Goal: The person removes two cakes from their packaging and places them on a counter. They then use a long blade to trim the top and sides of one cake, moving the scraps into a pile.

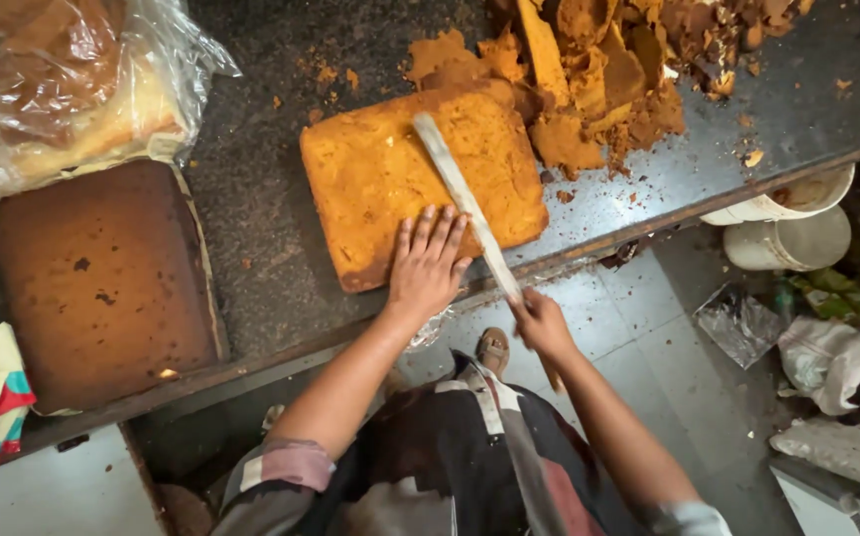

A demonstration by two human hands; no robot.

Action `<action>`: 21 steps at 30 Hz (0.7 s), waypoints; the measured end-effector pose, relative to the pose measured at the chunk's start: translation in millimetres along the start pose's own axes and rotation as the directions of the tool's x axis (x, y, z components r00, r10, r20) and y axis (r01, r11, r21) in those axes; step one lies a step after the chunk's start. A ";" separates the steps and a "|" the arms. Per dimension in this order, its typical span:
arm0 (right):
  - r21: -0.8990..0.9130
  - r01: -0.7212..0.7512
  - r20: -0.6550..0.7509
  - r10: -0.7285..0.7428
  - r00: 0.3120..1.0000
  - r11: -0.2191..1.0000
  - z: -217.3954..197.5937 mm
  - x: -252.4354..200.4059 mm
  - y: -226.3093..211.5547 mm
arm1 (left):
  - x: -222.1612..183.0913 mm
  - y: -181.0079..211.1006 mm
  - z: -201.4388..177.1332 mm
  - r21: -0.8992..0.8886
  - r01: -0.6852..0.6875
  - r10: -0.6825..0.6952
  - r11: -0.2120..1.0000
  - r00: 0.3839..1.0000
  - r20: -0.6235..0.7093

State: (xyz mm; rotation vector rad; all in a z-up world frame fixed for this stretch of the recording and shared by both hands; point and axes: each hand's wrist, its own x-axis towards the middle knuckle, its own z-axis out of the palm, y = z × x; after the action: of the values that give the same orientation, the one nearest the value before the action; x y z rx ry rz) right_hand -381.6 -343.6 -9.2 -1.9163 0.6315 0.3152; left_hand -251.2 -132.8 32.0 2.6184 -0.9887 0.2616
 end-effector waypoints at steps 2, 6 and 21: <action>-0.039 0.057 -0.004 -0.057 0.998 0.998 7.5 15.7 -18.1 | 0.0 -1.2 0.0 0.020 0.000 -0.001 1.000 1.000 0.003; -0.121 0.083 0.034 -0.079 0.996 0.989 -0.1 -2.6 2.9 | -0.7 -0.5 -2.6 0.069 -0.019 0.018 0.997 1.000 0.019; -0.135 0.103 0.130 -0.085 0.988 0.986 14.8 -2.5 -11.5 | -3.4 -0.8 -2.0 -0.009 0.016 -0.016 1.000 1.000 -0.024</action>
State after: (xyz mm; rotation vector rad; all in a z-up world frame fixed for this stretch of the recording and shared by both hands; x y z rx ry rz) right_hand -376.3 -325.8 -5.4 -2.0366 0.4448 0.4247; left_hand -253.3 -129.4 32.7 2.6083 -0.9584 0.2837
